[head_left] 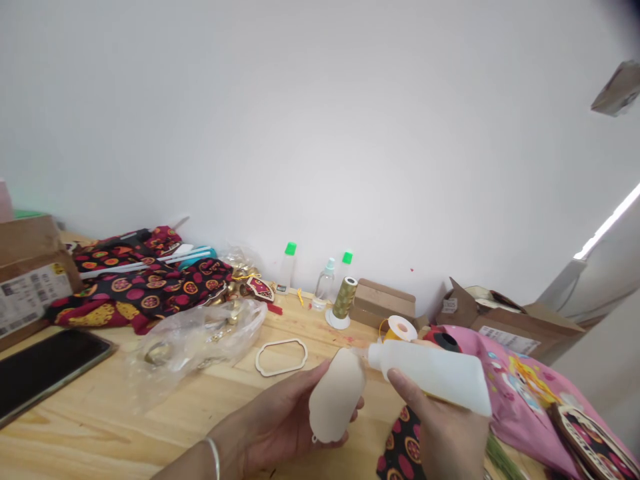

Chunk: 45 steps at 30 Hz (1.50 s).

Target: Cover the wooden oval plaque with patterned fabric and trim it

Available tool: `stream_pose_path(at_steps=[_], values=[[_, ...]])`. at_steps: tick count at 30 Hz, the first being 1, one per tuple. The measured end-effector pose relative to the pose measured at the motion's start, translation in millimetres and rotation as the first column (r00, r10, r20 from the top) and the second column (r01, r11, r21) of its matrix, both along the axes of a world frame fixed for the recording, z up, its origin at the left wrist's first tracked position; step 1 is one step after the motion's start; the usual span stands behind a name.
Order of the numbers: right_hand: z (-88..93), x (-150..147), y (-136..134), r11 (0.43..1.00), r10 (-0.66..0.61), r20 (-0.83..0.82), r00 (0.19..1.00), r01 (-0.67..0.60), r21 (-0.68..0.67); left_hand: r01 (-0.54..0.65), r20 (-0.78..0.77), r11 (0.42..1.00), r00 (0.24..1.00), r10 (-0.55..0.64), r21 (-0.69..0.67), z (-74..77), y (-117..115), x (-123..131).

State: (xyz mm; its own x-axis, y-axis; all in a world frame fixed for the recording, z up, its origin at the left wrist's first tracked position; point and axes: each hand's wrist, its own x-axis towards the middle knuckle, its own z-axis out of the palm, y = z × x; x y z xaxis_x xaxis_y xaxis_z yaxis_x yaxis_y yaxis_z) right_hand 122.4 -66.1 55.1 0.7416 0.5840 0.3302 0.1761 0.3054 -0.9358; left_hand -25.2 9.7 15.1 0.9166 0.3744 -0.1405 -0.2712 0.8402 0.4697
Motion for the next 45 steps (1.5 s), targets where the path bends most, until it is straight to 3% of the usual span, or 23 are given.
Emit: stream_pose_path(at_steps=[10,20,27,30,34,40,45], values=[[-0.9,-8,1,0.998,0.067,-0.003,0.998,-0.067,0.006,-0.014,-0.018,1.000,1.000,0.014,0.028,-3.6,2,2],[-4.0,-10,-2,0.958,0.285,-0.019,0.958,-0.285,-0.039,-0.091,0.022,0.995,0.996,0.092,-0.052,-2.1,4,0],[0.2,21,3,0.982,0.172,-0.007,0.985,-0.171,0.075,-0.145,0.057,0.988,0.987,0.148,-0.058,-5.0,13,-2],[14.6,23,-1,0.974,0.217,0.105,0.970,-0.209,-0.086,-0.135,0.065,0.988,0.988,0.140,-0.076,-2.9,14,-2],[24.3,14,-8,0.966,0.114,0.235,0.965,-0.053,-0.251,-0.101,0.068,0.990,0.992,0.108,-0.095,-0.5,11,-1],[-0.1,15,-12,0.962,-0.134,0.409,0.902,0.218,-0.166,-0.046,0.104,0.995,0.993,0.055,-0.084,-3.2,8,2],[-11.1,18,-11,0.957,-0.117,0.510,0.852,0.235,-0.172,-0.033,0.093,0.994,0.995,0.043,-0.108,-3.4,7,4]])
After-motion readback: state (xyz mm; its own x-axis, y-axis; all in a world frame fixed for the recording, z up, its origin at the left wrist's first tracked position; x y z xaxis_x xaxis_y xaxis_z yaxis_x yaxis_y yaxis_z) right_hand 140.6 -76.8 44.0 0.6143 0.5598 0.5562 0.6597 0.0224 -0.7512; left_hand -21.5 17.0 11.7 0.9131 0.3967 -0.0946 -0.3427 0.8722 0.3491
